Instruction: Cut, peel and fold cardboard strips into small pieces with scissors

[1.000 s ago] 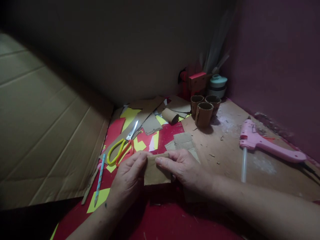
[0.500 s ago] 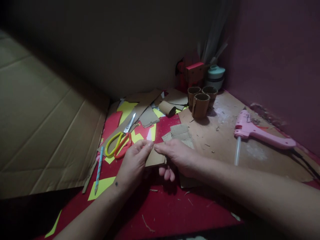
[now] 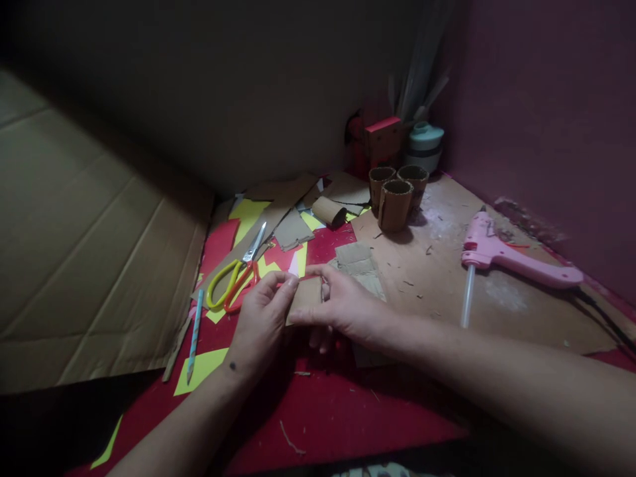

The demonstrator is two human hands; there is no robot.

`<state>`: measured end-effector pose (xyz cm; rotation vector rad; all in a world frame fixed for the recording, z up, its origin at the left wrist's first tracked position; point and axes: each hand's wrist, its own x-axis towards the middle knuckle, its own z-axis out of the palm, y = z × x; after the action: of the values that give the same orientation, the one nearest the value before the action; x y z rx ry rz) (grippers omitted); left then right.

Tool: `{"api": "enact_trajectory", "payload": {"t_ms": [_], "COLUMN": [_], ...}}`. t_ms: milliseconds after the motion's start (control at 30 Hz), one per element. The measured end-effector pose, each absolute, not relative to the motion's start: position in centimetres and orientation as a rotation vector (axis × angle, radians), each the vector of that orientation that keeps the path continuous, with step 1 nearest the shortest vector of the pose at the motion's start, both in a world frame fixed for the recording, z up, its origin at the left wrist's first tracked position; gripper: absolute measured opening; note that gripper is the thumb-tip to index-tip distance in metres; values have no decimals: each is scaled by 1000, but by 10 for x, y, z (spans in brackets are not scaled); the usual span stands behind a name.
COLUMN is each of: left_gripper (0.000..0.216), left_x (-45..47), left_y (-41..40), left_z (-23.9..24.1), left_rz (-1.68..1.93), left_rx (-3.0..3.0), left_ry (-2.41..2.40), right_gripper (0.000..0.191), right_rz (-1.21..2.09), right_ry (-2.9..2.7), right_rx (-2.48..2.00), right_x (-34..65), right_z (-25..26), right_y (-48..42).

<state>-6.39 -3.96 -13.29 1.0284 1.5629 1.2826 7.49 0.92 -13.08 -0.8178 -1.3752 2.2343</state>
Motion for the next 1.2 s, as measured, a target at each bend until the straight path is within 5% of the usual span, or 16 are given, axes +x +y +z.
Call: {"api": "enact_trajectory", "payload": {"t_ms": [67, 233, 800, 933, 1200], "left_gripper": [21, 21, 21, 18, 17], "left_x": [-65, -64, -63, -61, -54], "left_y": [-40, -46, -52, -57, -62], "left_z": [-133, -129, -132, -136, -135], "left_rz": [1287, 1306, 1385, 1365, 1349], "left_rx": [1026, 1083, 927, 1097, 1172], "left_ry": [1546, 1586, 1400, 1515, 1530], "right_gripper": [88, 66, 53, 20, 24], "right_rz": [2212, 2192, 2141, 1813, 1373], "right_ry": [-1462, -1525, -1651, -1681, -1922], "right_rx": [-811, -766, -661, -653, -758], "right_x": [77, 78, 81, 82, 83], "right_z": [-130, -131, -131, -127, -127], "right_y": [8, 2, 6, 9, 7]}}
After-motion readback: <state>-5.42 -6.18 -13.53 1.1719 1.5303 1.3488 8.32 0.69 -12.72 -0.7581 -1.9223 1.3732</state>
